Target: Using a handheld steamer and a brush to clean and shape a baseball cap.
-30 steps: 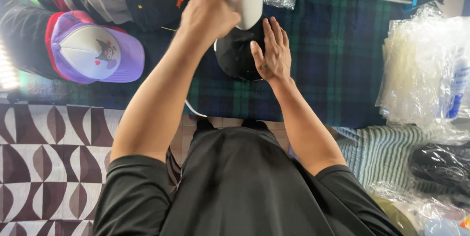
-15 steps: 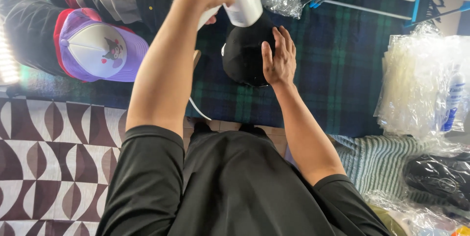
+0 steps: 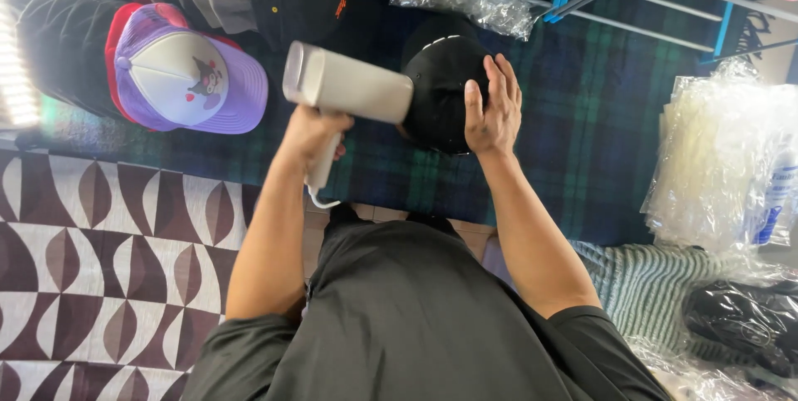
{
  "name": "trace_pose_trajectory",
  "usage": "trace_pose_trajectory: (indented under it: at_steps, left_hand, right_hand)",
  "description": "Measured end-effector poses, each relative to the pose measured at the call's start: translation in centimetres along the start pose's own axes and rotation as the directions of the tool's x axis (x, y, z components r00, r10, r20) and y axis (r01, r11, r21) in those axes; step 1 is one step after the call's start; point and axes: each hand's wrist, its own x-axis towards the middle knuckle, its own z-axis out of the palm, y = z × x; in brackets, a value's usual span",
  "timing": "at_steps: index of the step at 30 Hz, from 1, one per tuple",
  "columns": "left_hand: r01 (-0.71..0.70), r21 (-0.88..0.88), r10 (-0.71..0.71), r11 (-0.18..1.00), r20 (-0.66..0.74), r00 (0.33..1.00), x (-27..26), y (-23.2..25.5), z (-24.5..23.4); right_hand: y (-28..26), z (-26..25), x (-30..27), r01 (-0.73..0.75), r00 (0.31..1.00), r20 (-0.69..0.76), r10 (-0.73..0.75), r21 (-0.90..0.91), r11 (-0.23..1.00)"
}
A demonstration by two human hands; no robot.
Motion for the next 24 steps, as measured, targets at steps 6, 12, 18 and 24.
trace_pose_trajectory:
  at_steps: [6,12,18,24]
  left_hand:
    - [-0.371,0.579,0.433,0.726,0.033,0.901,-3.8,7.3,4.0]
    - [-0.253,0.582,0.255,0.773,0.08,0.964,-3.9,10.1,5.0]
    - [-0.162,-0.2,0.134,0.966,-0.147,0.98,-2.8,-7.3,4.2]
    - [-0.089,-0.536,0.063,0.84,-0.067,0.996,-3.4,-15.0,6.0]
  right_hand:
    - [1.1,0.7,0.2,0.086,0.993,-0.077,-0.091,-0.058,0.995]
    - [-2.0,-1.7,0.7,-0.18,0.964,0.202,0.174,0.012,0.984]
    - [-3.2,-2.3,1.0,-0.206,0.958,0.211,0.195,0.031,0.978]
    - [-3.3,-2.4,0.6,-0.192,0.957,0.225,0.184,0.013,0.981]
